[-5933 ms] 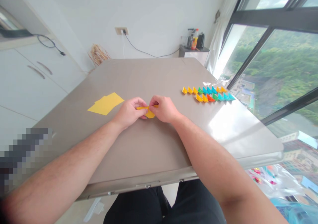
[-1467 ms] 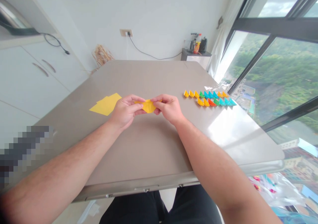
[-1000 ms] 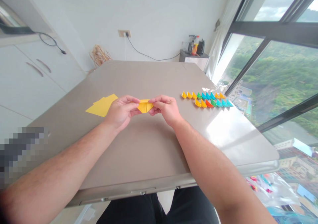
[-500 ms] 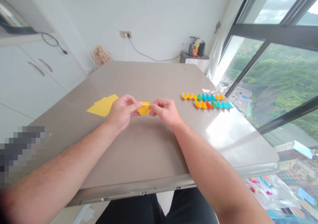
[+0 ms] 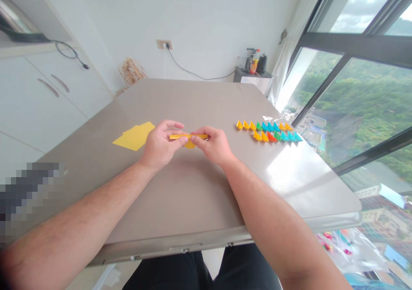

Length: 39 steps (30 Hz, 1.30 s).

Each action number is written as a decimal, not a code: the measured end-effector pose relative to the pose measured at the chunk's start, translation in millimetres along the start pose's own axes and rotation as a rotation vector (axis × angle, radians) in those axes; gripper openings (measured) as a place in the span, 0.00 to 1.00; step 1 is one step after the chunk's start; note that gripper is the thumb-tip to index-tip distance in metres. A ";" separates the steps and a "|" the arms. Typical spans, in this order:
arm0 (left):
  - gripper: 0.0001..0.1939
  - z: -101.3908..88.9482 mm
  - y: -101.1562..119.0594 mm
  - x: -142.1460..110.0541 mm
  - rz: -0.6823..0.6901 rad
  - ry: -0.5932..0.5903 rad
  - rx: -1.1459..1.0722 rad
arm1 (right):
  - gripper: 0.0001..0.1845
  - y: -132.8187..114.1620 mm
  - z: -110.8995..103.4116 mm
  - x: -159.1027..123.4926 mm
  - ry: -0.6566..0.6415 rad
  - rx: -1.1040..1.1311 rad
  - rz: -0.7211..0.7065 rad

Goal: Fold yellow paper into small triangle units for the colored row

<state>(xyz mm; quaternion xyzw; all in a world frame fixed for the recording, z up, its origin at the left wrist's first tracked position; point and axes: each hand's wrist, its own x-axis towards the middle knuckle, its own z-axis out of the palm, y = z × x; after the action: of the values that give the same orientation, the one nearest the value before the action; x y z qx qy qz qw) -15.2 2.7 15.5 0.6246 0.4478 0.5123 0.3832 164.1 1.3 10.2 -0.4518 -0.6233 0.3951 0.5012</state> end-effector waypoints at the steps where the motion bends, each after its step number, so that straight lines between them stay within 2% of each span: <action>1: 0.19 -0.2 -0.9 0.8 -0.029 -0.002 -0.019 | 0.12 0.4 0.2 0.1 0.009 0.003 0.004; 6: 0.16 -0.8 -3.6 3.9 -0.189 -0.067 -0.163 | 0.12 1.4 0.8 0.6 0.031 0.030 0.013; 15: 0.15 0.0 -5.2 4.4 -0.133 -0.046 -0.161 | 0.11 1.9 -0.4 0.4 -0.018 -0.010 0.044; 26: 0.11 0.4 -3.8 5.1 -0.156 -0.097 -0.185 | 0.06 -1.2 1.0 0.3 0.016 -0.125 0.048; 33: 0.11 2.1 -5.3 4.9 -0.147 -0.099 -0.156 | 0.12 0.1 -1.3 -0.6 -0.016 -0.052 0.088; 39: 0.12 1.9 -6.5 5.5 -0.188 -0.110 -0.266 | 0.13 4.2 -1.4 0.9 0.009 0.019 0.084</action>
<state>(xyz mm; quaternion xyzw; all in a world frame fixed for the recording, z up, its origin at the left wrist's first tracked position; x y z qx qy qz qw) -14.0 9.8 10.7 0.5507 0.4110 0.4940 0.5328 166.1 3.4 6.7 -0.4747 -0.5978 0.4195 0.4912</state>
